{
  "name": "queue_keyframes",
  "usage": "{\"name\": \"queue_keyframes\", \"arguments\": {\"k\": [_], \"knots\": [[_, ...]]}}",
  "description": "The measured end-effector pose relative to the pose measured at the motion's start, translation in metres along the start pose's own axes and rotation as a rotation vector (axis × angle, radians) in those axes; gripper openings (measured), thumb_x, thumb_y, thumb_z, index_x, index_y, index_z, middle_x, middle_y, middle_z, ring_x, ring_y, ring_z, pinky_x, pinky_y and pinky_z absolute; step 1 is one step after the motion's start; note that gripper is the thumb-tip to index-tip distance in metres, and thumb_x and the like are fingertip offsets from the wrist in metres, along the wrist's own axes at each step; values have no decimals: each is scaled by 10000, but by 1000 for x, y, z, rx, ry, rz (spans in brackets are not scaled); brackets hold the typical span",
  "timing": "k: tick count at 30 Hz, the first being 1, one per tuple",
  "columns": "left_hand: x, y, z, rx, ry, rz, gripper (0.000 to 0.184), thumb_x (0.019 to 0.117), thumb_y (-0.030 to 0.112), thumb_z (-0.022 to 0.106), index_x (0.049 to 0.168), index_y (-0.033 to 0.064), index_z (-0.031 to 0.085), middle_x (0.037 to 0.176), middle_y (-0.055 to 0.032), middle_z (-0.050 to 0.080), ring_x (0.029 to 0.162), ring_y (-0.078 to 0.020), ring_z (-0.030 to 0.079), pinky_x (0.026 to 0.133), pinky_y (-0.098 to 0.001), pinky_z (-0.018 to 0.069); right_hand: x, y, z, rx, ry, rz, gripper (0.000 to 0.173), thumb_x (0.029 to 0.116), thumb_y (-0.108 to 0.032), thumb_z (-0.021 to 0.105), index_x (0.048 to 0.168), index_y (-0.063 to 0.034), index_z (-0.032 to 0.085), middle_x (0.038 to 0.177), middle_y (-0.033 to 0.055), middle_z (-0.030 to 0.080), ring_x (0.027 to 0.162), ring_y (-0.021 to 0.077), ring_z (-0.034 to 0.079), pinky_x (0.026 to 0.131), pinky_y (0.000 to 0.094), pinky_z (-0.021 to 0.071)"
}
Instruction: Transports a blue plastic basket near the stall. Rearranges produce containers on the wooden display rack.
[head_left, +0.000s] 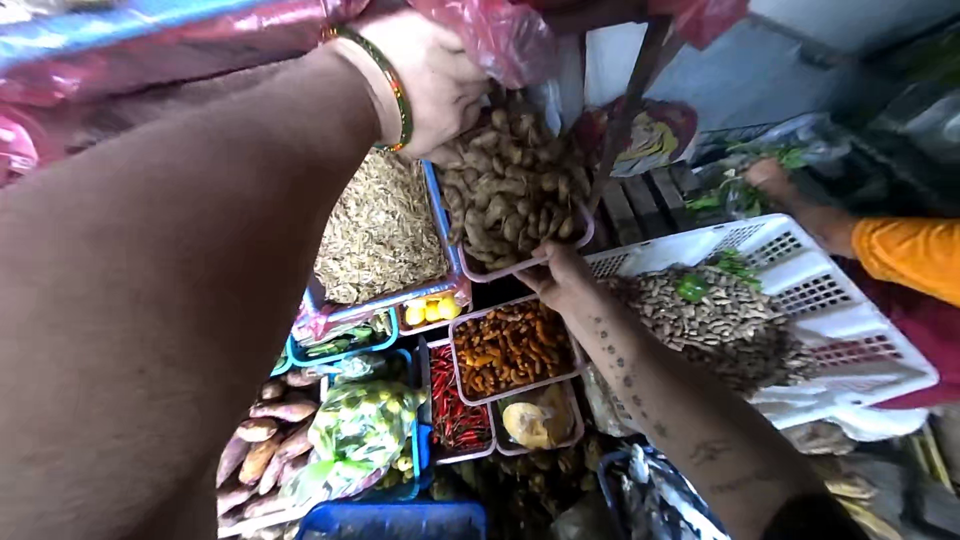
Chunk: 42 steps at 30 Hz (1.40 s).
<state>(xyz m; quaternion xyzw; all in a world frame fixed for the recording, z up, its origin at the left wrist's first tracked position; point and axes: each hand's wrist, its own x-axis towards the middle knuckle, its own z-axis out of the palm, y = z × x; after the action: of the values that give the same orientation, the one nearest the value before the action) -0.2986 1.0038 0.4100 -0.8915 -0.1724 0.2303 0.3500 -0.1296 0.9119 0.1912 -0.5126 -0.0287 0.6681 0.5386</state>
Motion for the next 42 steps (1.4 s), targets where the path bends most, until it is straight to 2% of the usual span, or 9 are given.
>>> {"name": "queue_keyframes", "arguments": {"k": [4,8,14,19,25,31,35,40,42], "knots": [[-1,2,-5,30,-24,25,484,1024,413,606,1118,-60,642,1163,-270,647,1177,-466,613,964,-619,472,-1,16,-4,-30,37,-6,406,984,-187,603,1356,-73,487,1214,163,591,1019,276,659,822,443,592],[-1,4,-9,-10,-73,4,491,1042,402,581,1192,-63,633,1259,-283,633,1223,-474,601,983,-635,462,-6,24,-7,-6,-2,13,522,988,-312,624,1454,-157,448,1445,127,530,1268,311,570,933,531,530],[-1,1,-1,33,-38,23,487,1052,406,547,1136,-69,613,1152,-279,637,1166,-467,616,954,-613,475,9,12,-9,-118,-54,47,575,905,-123,655,1442,-92,452,1459,170,489,1300,357,528,968,607,507],[0,3,-7,40,-79,2,492,1044,426,563,1140,-53,624,1183,-257,634,1198,-443,606,961,-595,479,6,18,-9,49,-7,51,478,907,-56,593,1365,-70,455,1228,204,569,1030,325,655,834,481,599],[-2,5,-2,-29,-31,-1,499,1020,371,636,1154,-109,623,1239,-312,626,1189,-478,616,1011,-608,448,-19,33,-34,142,28,103,462,935,-118,604,1362,-48,441,1224,229,565,988,347,669,798,493,613],[1,5,1,-24,-12,3,500,1004,362,660,1101,-127,622,1199,-311,626,1239,-477,577,1048,-576,436,-56,57,-63,190,33,96,374,982,-74,492,1346,-31,418,1158,238,583,937,345,691,776,489,625],[3,3,9,-62,44,12,500,1004,340,660,1095,-148,607,1183,-336,622,1243,-497,574,1045,-583,447,-94,78,-92,186,93,49,266,924,14,492,1189,0,475,1023,206,610,843,289,689,725,448,624],[7,7,20,-226,78,-47,388,947,226,739,1037,-137,637,1148,-327,627,1146,-496,600,971,-600,466,-141,105,-146,129,116,-8,211,874,74,491,1050,-29,542,927,121,641,815,198,678,731,385,613],[10,5,34,-290,40,-97,434,981,246,706,1162,-141,626,1252,-336,600,1205,-500,580,1006,-608,450,-159,113,-167,100,129,-1,221,843,84,481,1010,-44,551,885,87,657,779,155,683,705,341,614]]}}
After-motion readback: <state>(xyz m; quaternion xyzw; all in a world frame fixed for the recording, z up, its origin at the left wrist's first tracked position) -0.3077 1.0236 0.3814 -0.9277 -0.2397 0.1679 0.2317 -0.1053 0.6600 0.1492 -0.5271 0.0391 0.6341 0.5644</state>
